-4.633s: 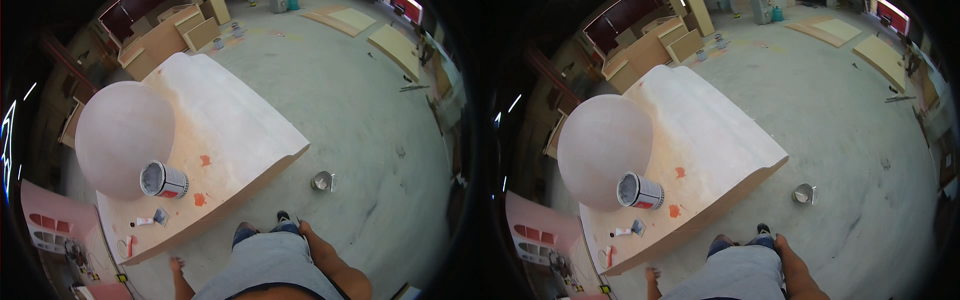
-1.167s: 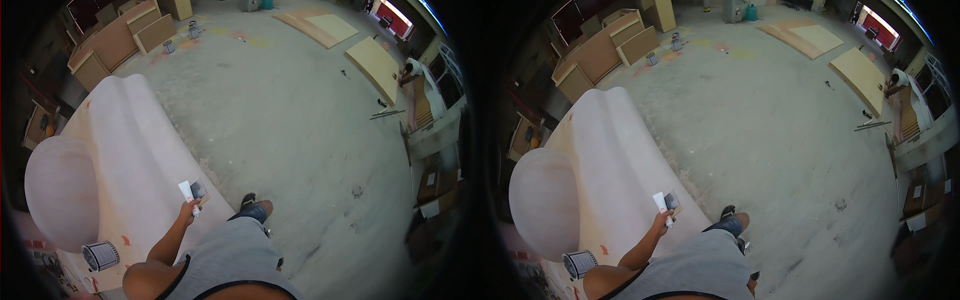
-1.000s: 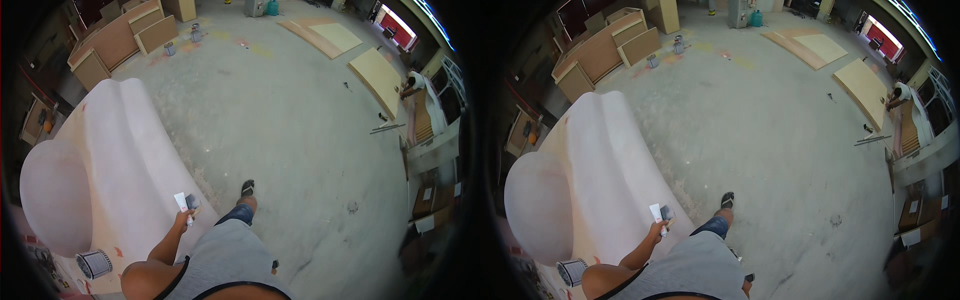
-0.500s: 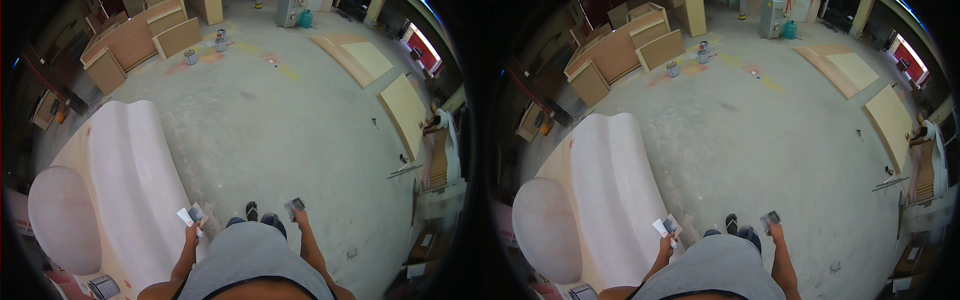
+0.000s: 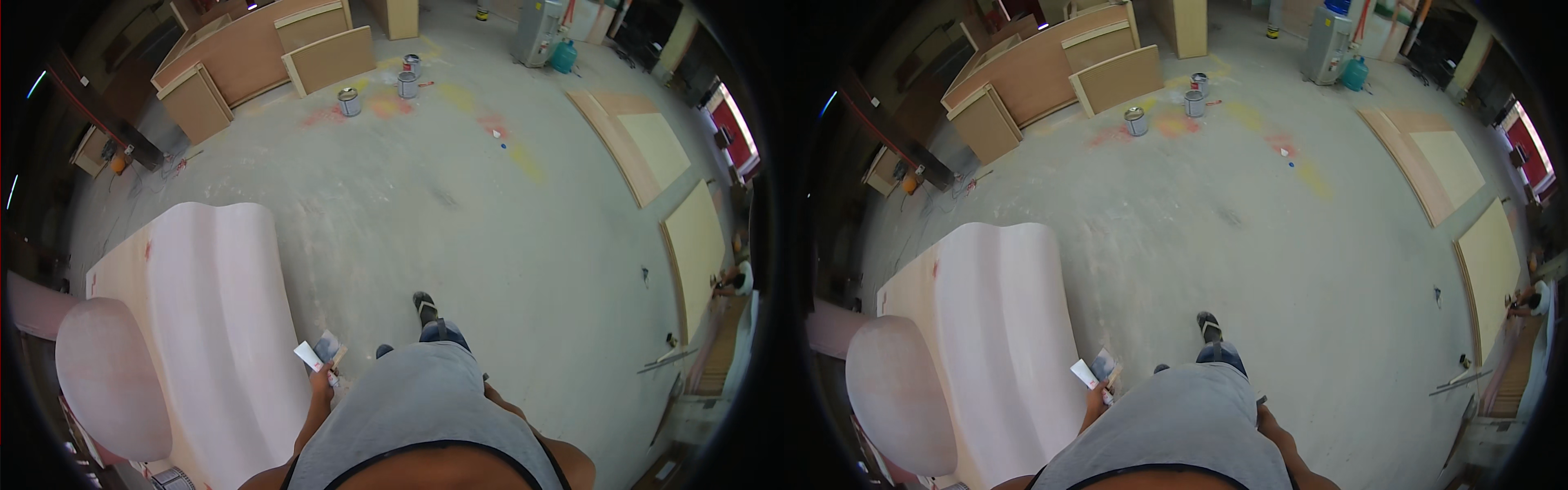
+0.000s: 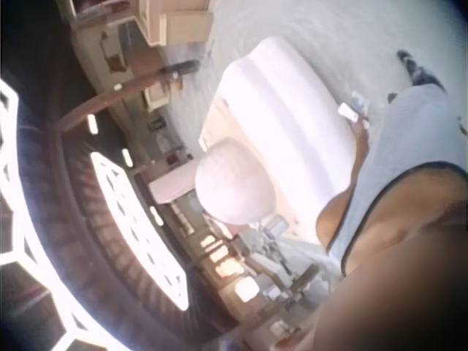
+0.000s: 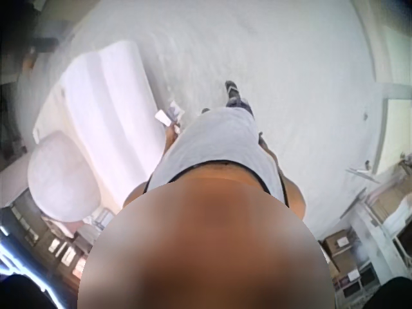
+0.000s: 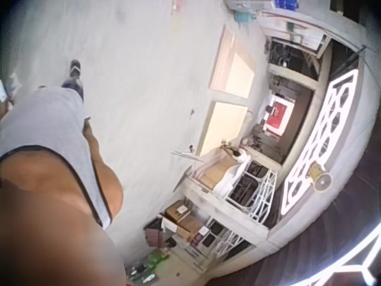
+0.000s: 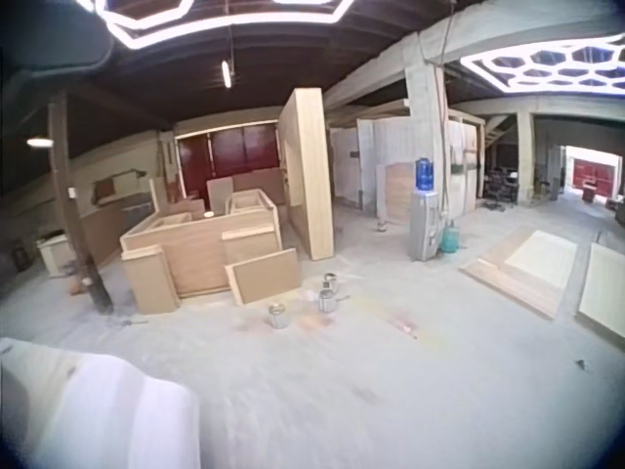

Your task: Apply wood filler from a tube onto a putty knife and smooth it over a surface.

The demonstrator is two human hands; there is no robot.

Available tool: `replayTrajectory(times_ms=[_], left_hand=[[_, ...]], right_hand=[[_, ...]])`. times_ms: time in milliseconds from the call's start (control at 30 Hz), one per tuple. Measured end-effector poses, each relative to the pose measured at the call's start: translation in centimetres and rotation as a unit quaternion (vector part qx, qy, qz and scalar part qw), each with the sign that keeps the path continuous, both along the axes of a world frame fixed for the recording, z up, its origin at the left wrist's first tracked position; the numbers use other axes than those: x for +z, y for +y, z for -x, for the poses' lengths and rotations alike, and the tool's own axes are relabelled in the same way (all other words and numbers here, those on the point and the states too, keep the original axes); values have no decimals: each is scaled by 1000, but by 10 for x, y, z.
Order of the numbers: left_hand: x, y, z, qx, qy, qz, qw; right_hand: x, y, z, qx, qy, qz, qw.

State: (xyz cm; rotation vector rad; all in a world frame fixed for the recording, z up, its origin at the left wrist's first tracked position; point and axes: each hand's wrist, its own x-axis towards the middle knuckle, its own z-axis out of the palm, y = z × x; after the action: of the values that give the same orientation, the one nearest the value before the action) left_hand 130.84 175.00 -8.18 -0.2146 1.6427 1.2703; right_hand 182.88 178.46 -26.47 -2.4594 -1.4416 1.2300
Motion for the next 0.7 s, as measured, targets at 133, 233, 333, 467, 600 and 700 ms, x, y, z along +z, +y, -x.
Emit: replayTrajectory(times_ms=[133, 233, 333, 467, 600, 700], left_hand=[[13, 68, 15, 63, 20, -29, 997], [26, 124, 21, 114, 7, -46, 992], [21, 196, 41, 162, 8, -61, 985], [-15, 253, 78, 231, -17, -33, 972], [-14, 339, 163, 236, -17, 26, 971], [-5, 416, 236, 227, -1, -57, 972]], right_hand=[[43, 147, -12, 132, 29, 165, 977], [50, 268, 5, 414, -122, 103, 896], [60, 425, 40, 382, -164, -7, 909], [65, 632, 144, 184, 43, -44, 981], [112, 724, 295, -75, 247, -75, 963], [98, 775, 403, 6, 276, 15, 961]])
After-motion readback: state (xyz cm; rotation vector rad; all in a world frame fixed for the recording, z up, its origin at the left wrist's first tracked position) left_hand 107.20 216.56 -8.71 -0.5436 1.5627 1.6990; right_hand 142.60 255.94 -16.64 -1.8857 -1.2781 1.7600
